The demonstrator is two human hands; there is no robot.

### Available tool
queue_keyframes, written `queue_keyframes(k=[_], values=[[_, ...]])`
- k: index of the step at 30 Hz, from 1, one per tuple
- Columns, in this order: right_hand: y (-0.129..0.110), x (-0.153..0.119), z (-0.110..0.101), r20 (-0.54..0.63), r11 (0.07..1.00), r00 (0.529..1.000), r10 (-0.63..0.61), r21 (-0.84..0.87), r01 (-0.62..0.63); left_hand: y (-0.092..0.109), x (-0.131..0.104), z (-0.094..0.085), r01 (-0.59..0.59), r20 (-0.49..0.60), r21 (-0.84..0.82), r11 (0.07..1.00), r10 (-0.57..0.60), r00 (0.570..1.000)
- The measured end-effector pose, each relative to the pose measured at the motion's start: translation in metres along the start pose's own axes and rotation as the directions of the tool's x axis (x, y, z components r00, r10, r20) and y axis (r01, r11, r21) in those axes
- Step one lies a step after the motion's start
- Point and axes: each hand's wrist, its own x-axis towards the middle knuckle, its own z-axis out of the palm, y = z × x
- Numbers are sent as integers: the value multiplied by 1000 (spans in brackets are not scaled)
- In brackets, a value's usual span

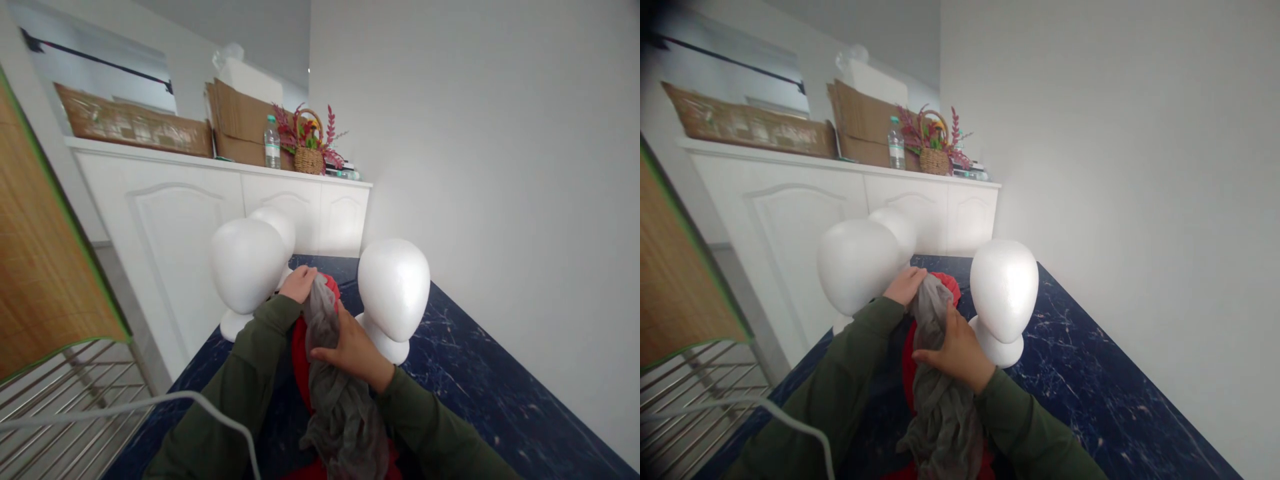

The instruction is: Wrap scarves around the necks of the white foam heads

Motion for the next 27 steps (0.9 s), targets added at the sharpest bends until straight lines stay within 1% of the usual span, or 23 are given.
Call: queue_keyframes(k=[2, 3, 4, 5, 6, 7, 9, 10, 11, 13, 14, 15, 16, 17, 19, 20, 21, 22, 23, 24, 25, 26, 27], values=[[-5, 2, -3, -64, 991, 998, 7, 136, 2, 21, -14, -3, -94, -80, -157, 983, 82, 993], [-8, 3, -5, -98, 979, 995, 13, 206, 8, 31, -22, -5, -166, -106, -271, 948, 142, 984], [-11, 4, -9, -125, 963, 992, 23, 271, 12, 40, -32, -8, -248, -130, -390, 887, 213, 968], [-14, 4, -13, -145, 944, 989, 39, 330, 11, 49, -42, -11, -331, -150, -488, 808, 296, 943], [-16, 4, -19, -151, 924, 987, 54, 381, 8, 56, -51, -15, -408, -174, -541, 735, 377, 910], [-19, 4, -24, -151, 902, 986, 71, 431, 1, 61, -59, -20, -479, -196, -548, 686, 451, 871], [-26, 2, -39, -150, 831, 983, 108, 557, -6, 67, -71, -29, -605, -261, -423, 674, 549, 794], [-29, 1, -47, -154, 763, 979, 131, 646, 0, 68, -75, -34, -658, -310, -327, 678, 581, 753], [-33, -1, -56, -152, 668, 975, 161, 745, 6, 68, -77, -38, -696, -360, -225, 682, 606, 709], [-38, -5, -78, -114, 425, 968, 223, 905, 9, 66, -77, -45, -725, -446, -30, 688, 640, 626], [-40, -7, -90, -86, 321, 966, 243, 947, 3, 65, -76, -47, -720, -468, 53, 692, 654, 595], [-41, -10, -101, -64, 248, 965, 256, 969, -2, 64, -75, -49, -710, -471, 119, 694, 669, 575], [-41, -12, -113, -50, 205, 962, 268, 979, -6, 63, -73, -50, -704, -460, 166, 691, 686, 564], [-40, -14, -123, -44, 180, 959, 281, 984, -8, 63, -72, -51, -702, -439, 194, 685, 701, 562], [-36, -19, -140, -27, 142, 953, 301, 990, -17, 63, -71, -52, -708, -411, 196, 679, 712, 569], [-34, -21, -146, -13, 123, 953, 304, 992, -25, 63, -71, -51, -709, -419, 170, 684, 701, 576], [-33, -22, -150, 4, 105, 954, 298, 994, -37, 64, -71, -49, -707, -430, 126, 696, 680, 594], [-31, -24, -153, 24, 91, 959, 283, 995, -52, 64, -71, -46, -700, -426, 62, 711, 653, 626], [-30, -25, -153, 48, 81, 965, 256, 994, -71, 65, -72, -41, -692, -394, -23, 722, 630, 670], [-30, -26, -153, 76, 72, 973, 219, 993, -94, 66, -73, -34, -683, -324, -127, 719, 621, 714], [-29, -27, -152, 107, 65, 978, 177, 991, -120, 68, -75, -26, -670, -217, -246, 701, 634, 743], [-28, -27, -151, 136, 60, 981, 137, 988, -145, 69, -77, -17, -646, -92, -370, 668, 666, 740], [-27, -27, -149, 153, 60, 982, 107, 985, -160, 71, -79, -8, -610, 26, -485, 627, 707, 706]])
